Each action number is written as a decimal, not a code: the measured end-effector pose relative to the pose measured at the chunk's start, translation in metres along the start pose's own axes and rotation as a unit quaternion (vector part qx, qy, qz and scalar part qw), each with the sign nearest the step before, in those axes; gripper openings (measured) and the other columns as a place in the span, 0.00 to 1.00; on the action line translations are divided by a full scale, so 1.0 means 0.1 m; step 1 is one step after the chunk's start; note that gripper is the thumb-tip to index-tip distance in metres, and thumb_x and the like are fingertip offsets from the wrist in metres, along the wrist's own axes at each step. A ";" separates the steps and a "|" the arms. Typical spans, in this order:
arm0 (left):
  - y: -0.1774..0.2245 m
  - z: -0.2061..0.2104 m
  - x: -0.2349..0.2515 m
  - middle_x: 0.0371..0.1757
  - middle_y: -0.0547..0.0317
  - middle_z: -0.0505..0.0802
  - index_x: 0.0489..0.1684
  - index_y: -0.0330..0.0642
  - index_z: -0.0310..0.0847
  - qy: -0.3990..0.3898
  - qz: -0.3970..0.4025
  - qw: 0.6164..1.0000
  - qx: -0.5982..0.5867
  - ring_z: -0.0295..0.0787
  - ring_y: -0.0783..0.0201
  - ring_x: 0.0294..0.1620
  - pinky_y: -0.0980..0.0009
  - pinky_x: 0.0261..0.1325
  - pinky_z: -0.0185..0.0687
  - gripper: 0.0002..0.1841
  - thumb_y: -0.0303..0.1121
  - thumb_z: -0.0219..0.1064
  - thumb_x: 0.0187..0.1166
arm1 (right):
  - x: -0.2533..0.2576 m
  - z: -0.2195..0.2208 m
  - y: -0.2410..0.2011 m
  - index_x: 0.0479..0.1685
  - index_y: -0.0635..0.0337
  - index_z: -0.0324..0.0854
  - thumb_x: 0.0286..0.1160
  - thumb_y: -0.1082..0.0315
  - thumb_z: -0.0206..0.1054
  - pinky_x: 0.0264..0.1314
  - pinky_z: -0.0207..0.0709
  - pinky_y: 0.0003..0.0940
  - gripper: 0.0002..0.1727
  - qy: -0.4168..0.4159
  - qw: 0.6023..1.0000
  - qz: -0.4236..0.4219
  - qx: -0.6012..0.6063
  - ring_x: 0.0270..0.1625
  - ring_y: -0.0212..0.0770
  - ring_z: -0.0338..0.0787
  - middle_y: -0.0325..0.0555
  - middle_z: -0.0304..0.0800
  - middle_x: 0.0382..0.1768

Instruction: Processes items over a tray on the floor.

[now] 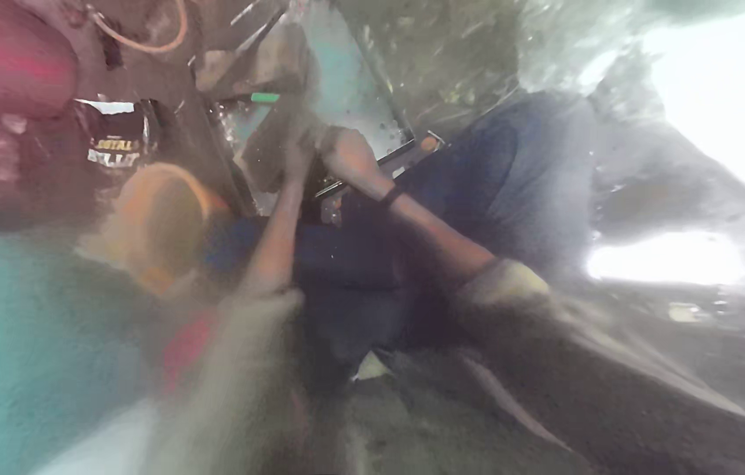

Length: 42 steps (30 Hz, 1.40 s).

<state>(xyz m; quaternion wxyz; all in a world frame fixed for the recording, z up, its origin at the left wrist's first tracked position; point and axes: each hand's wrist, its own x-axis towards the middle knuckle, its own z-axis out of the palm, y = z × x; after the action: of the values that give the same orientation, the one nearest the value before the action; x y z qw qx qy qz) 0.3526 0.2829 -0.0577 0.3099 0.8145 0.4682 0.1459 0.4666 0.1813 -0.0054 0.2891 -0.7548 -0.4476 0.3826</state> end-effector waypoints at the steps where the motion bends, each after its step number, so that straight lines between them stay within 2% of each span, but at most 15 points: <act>1: 0.11 0.01 -0.13 0.69 0.36 0.89 0.73 0.28 0.80 -0.009 -0.026 0.999 -0.035 0.86 0.49 0.73 0.55 0.81 0.76 0.19 0.30 0.59 0.89 | 0.01 -0.01 0.02 0.53 0.56 0.88 0.82 0.54 0.62 0.54 0.84 0.65 0.17 0.004 1.000 -0.003 0.008 0.56 0.58 0.93 0.55 0.93 0.49; 4: 0.30 0.10 -0.51 0.66 0.39 0.90 0.73 0.29 0.77 -0.047 -0.064 0.993 -0.083 0.87 0.53 0.69 0.55 0.77 0.80 0.24 0.28 0.70 0.79 | 0.04 -0.05 0.03 0.55 0.56 0.88 0.79 0.56 0.65 0.55 0.84 0.65 0.16 0.021 0.999 -0.005 0.049 0.56 0.57 0.92 0.55 0.93 0.50; 6: 0.39 0.18 -0.65 0.62 0.38 0.91 0.69 0.30 0.79 -0.093 -0.080 0.992 -0.031 0.88 0.48 0.67 0.46 0.74 0.81 0.23 0.30 0.73 0.77 | 0.02 -0.08 0.01 0.58 0.58 0.87 0.82 0.58 0.63 0.60 0.82 0.65 0.16 0.026 0.997 -0.003 0.068 0.60 0.58 0.91 0.57 0.92 0.53; 8: 0.49 0.18 -0.68 0.59 0.39 0.93 0.65 0.31 0.82 -0.071 -0.071 0.995 0.011 0.90 0.46 0.64 0.44 0.71 0.83 0.22 0.32 0.75 0.76 | 0.02 -0.10 0.02 0.59 0.60 0.86 0.84 0.58 0.61 0.62 0.82 0.64 0.17 0.035 0.996 -0.002 0.082 0.60 0.58 0.91 0.58 0.91 0.53; 12: 0.41 -0.07 -0.28 0.65 0.45 0.93 0.71 0.38 0.84 0.047 -0.018 0.998 -0.035 0.90 0.55 0.68 0.55 0.76 0.81 0.19 0.34 0.67 0.85 | 0.01 -0.17 0.04 0.54 0.61 0.85 0.88 0.58 0.58 0.58 0.81 0.64 0.16 0.057 0.994 -0.012 0.091 0.55 0.58 0.91 0.58 0.91 0.48; 16: 0.10 -0.30 0.13 0.78 0.51 0.86 0.79 0.42 0.79 0.060 -0.030 0.996 -0.059 0.81 0.61 0.80 0.62 0.86 0.71 0.23 0.42 0.63 0.90 | 0.05 -0.21 0.04 0.52 0.60 0.85 0.90 0.57 0.55 0.55 0.82 0.60 0.17 0.071 0.991 -0.002 0.117 0.51 0.55 0.91 0.55 0.90 0.45; 20: -0.18 -0.16 0.06 0.72 0.44 0.89 0.70 0.34 0.83 0.032 0.024 0.996 -0.083 0.83 0.57 0.77 0.62 0.84 0.73 0.18 0.33 0.61 0.90 | 0.04 -0.25 0.04 0.50 0.60 0.84 0.92 0.56 0.52 0.49 0.81 0.58 0.19 0.079 0.987 0.005 0.137 0.45 0.53 0.89 0.53 0.88 0.40; 22: -0.10 -0.15 -0.05 0.72 0.45 0.89 0.71 0.34 0.83 0.010 -0.003 0.992 -0.128 0.84 0.60 0.76 0.63 0.83 0.74 0.18 0.33 0.56 0.93 | 0.06 -0.27 0.04 0.55 0.61 0.85 0.94 0.56 0.51 0.55 0.81 0.58 0.21 0.083 0.987 0.008 0.136 0.51 0.53 0.91 0.55 0.90 0.45; 24: 0.01 -0.18 -0.19 0.64 0.49 0.93 0.67 0.37 0.86 -0.009 -0.053 0.989 -0.139 0.89 0.64 0.66 0.64 0.76 0.80 0.17 0.35 0.55 0.94 | 0.08 -0.28 0.04 0.54 0.62 0.85 0.92 0.58 0.53 0.55 0.82 0.57 0.19 0.091 0.987 0.007 0.134 0.51 0.52 0.91 0.55 0.90 0.45; 26: 0.13 -0.22 -0.30 0.58 0.47 0.94 0.64 0.36 0.87 -0.032 -0.100 0.991 -0.085 0.90 0.60 0.58 0.59 0.69 0.83 0.16 0.36 0.59 0.92 | 0.11 -0.32 0.07 0.55 0.63 0.86 0.91 0.60 0.53 0.60 0.82 0.57 0.19 0.099 0.986 -0.001 0.137 0.54 0.53 0.91 0.56 0.91 0.48; 30: 0.17 -0.25 -0.38 0.58 0.46 0.96 0.61 0.41 0.90 -0.069 -0.067 0.994 0.043 0.93 0.52 0.63 0.48 0.74 0.83 0.14 0.36 0.70 0.83 | 0.10 -0.45 0.11 0.53 0.61 0.85 0.94 0.60 0.51 0.55 0.82 0.47 0.18 0.129 0.974 -0.001 0.185 0.45 0.43 0.89 0.49 0.89 0.42; 33: 0.12 -0.16 -0.46 0.66 0.39 0.91 0.69 0.37 0.83 -0.120 -0.032 0.986 0.111 0.87 0.44 0.71 0.42 0.79 0.77 0.25 0.37 0.77 0.74 | 0.13 -0.48 0.14 0.53 0.59 0.87 0.93 0.60 0.50 0.50 0.83 0.44 0.18 0.136 0.970 -0.002 0.202 0.41 0.40 0.88 0.45 0.89 0.39; 36: 0.11 -0.04 -0.43 0.69 0.39 0.89 0.64 0.41 0.88 -0.176 0.037 0.968 0.176 0.84 0.42 0.73 0.41 0.80 0.76 0.19 0.33 0.75 0.75 | 0.14 -0.46 0.14 0.55 0.57 0.87 0.92 0.60 0.52 0.50 0.83 0.45 0.17 0.130 0.971 -0.008 0.200 0.41 0.41 0.88 0.46 0.90 0.40; 40: 0.11 0.04 -0.39 0.67 0.42 0.90 0.59 0.45 0.90 -0.190 0.041 0.948 0.251 0.86 0.41 0.71 0.37 0.75 0.79 0.15 0.37 0.71 0.78 | 0.16 -0.44 0.17 0.55 0.56 0.87 0.91 0.61 0.52 0.45 0.82 0.45 0.17 0.124 0.974 -0.007 0.190 0.37 0.40 0.86 0.45 0.89 0.38; 42: 0.13 -0.02 -0.41 0.67 0.41 0.90 0.59 0.44 0.89 -0.184 0.016 0.947 0.264 0.86 0.40 0.71 0.35 0.73 0.80 0.16 0.39 0.72 0.77 | 0.14 -0.48 0.15 0.59 0.56 0.87 0.90 0.61 0.53 0.47 0.83 0.46 0.18 0.114 0.977 0.005 0.180 0.41 0.42 0.89 0.47 0.91 0.43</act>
<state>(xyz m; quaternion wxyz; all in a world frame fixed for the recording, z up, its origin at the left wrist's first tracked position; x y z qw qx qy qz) 0.3394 0.2439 -0.0455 0.1623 0.8872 0.4117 -0.1304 0.5179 0.1829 0.0045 0.4672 -0.7315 -0.3314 0.3699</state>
